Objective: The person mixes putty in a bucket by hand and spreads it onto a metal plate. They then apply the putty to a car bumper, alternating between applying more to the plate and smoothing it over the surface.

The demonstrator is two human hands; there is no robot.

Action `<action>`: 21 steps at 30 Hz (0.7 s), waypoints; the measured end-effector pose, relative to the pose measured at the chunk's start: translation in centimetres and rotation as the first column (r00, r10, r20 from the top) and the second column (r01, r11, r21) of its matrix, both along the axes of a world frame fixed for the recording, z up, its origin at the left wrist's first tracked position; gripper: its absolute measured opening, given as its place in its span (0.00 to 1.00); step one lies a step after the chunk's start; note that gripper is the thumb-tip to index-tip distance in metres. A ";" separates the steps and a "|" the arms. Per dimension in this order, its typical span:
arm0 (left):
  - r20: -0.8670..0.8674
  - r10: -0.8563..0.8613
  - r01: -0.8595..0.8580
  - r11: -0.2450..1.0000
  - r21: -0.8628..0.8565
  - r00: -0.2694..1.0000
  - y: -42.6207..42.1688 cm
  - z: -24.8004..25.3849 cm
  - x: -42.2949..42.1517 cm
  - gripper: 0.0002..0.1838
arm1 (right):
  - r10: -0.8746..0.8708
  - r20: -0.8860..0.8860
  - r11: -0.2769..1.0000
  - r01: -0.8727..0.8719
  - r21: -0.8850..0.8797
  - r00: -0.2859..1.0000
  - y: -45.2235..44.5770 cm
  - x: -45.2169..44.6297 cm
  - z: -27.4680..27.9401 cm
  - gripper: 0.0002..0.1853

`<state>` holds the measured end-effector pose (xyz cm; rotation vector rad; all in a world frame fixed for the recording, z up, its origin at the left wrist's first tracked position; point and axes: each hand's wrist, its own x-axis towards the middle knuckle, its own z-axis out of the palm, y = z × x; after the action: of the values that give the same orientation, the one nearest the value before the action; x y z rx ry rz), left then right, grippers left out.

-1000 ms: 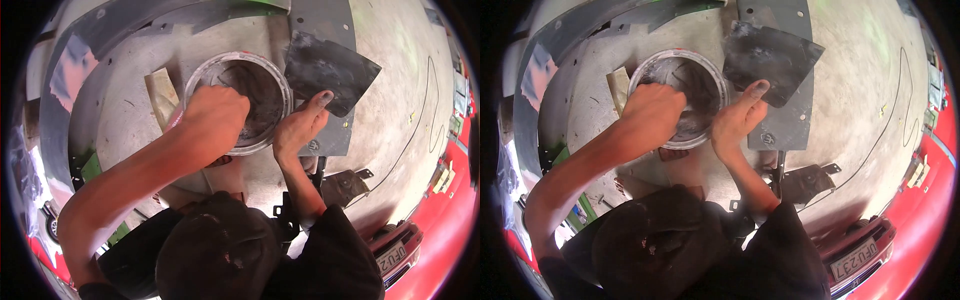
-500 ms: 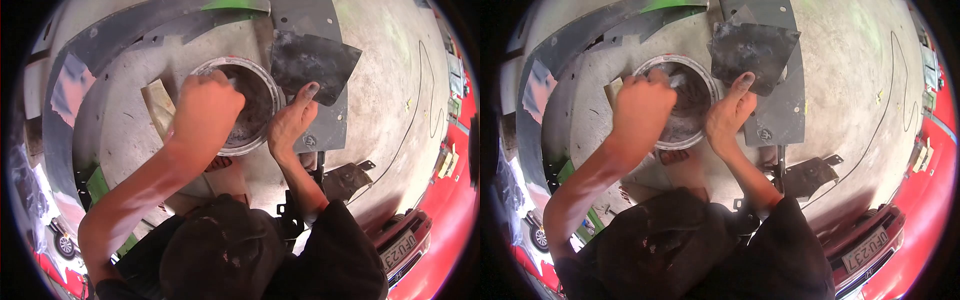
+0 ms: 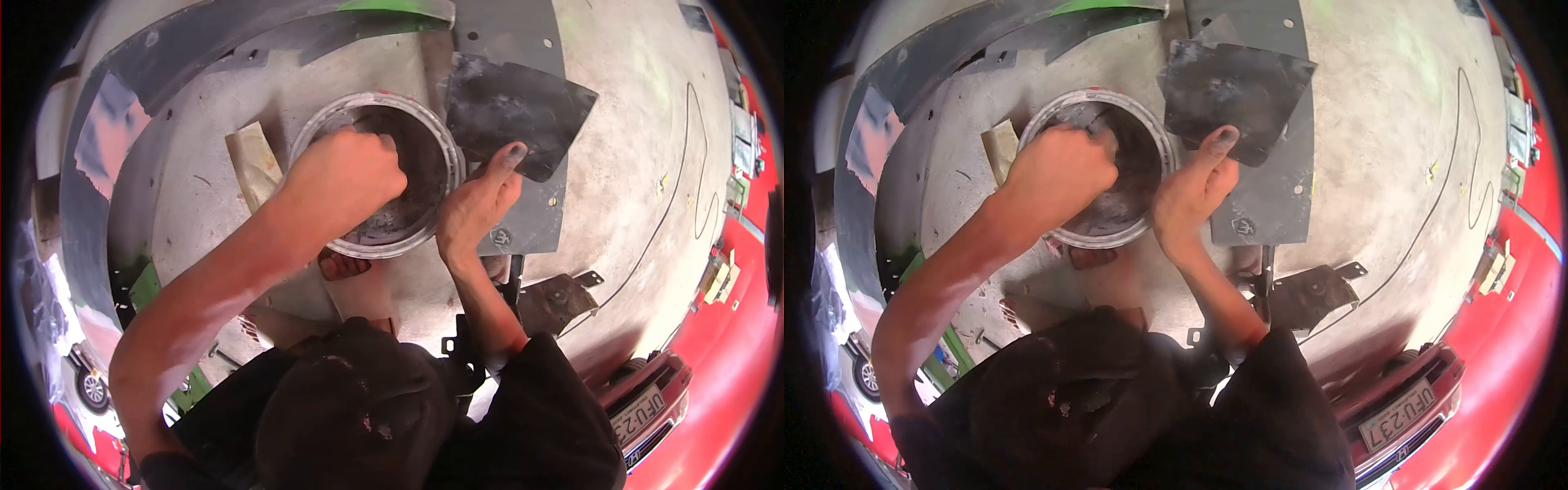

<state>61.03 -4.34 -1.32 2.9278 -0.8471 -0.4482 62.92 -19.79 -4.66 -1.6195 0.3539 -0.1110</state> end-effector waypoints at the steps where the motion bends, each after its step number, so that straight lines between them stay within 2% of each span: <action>1: -0.049 -0.018 0.018 1.000 -0.001 0.999 0.3 0.1 0.0 0.04 | 0.004 0.012 1.000 -0.004 0.002 1.000 0.1 0.2 0.0 0.31; 7: -0.130 -0.078 0.079 0.997 0.001 0.988 1.2 0.0 -0.2 0.04 | -0.026 0.022 1.000 0.026 -0.014 0.999 0.1 0.3 -0.5 0.31; 10: -0.025 -0.060 0.059 0.998 -0.035 0.998 1.4 0.1 -0.1 0.03 | -0.015 -0.003 1.000 0.015 -0.009 1.000 0.1 0.2 0.0 0.31; 13: -0.043 -0.058 0.056 0.998 -0.038 0.997 1.9 1.0 0.4 0.03 | -0.022 -0.010 0.999 0.022 -0.027 1.000 0.0 0.1 -0.1 0.31; 16: -0.152 -0.063 0.075 0.994 0.075 0.986 2.6 1.9 0.8 0.05 | -0.024 0.009 1.000 0.025 -0.016 1.000 0.1 0.2 -0.2 0.32; 21: -0.157 -0.018 0.042 0.987 0.152 0.987 3.4 3.0 0.7 0.06 | -0.014 0.040 1.000 0.015 -0.022 0.999 -0.1 0.2 -0.5 0.32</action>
<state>61.77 -0.94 1.72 2.9709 -0.8743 -0.7669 63.12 -19.90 -5.12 -1.6349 0.3346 -0.1586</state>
